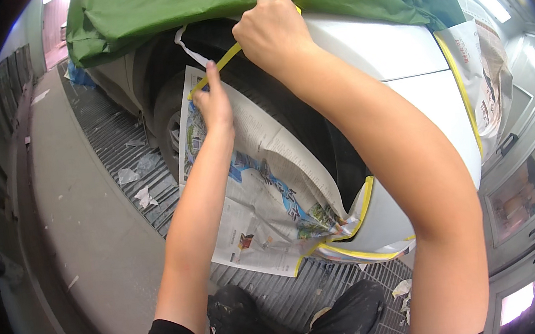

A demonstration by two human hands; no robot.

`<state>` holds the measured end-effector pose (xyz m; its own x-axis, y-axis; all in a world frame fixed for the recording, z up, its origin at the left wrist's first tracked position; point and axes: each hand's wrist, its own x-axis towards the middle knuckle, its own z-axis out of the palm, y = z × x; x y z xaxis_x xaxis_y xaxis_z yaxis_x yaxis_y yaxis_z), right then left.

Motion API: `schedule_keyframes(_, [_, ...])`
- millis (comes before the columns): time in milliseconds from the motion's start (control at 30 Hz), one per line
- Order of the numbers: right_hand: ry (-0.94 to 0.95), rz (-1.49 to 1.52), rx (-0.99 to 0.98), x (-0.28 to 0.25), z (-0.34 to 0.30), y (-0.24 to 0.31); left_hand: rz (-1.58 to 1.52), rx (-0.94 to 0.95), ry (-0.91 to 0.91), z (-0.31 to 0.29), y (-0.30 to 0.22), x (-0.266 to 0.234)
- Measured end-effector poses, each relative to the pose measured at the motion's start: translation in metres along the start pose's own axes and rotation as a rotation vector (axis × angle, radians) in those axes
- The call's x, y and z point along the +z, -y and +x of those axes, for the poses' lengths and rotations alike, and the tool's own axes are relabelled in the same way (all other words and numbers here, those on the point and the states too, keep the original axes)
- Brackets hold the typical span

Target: The person covers a white car with newspaper sheets and secures them using yellow masking tape. They smooth the paper over the hood and side panels, apply tape along edges, and adjust coverage around the wheel arch and door area.

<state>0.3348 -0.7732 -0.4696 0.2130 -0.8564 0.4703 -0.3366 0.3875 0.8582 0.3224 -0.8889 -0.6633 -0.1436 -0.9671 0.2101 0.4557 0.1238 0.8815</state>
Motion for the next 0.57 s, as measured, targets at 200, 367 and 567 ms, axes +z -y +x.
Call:
schedule_keyframes(200, [-0.180,0.743,0.848,-0.013,-0.001,-0.026,0.249,-0.130,0.037,0.015,-0.025,0.007])
schedule_keyframes(367, [-0.449,0.925,0.684,-0.045,-0.059,-0.032,0.355,-0.188,0.119,0.019,-0.041,0.012])
schedule_keyframes(567, [-0.405,0.925,0.506,-0.068,-0.142,-0.023,0.291,-0.163,0.098,0.012,-0.054,0.042])
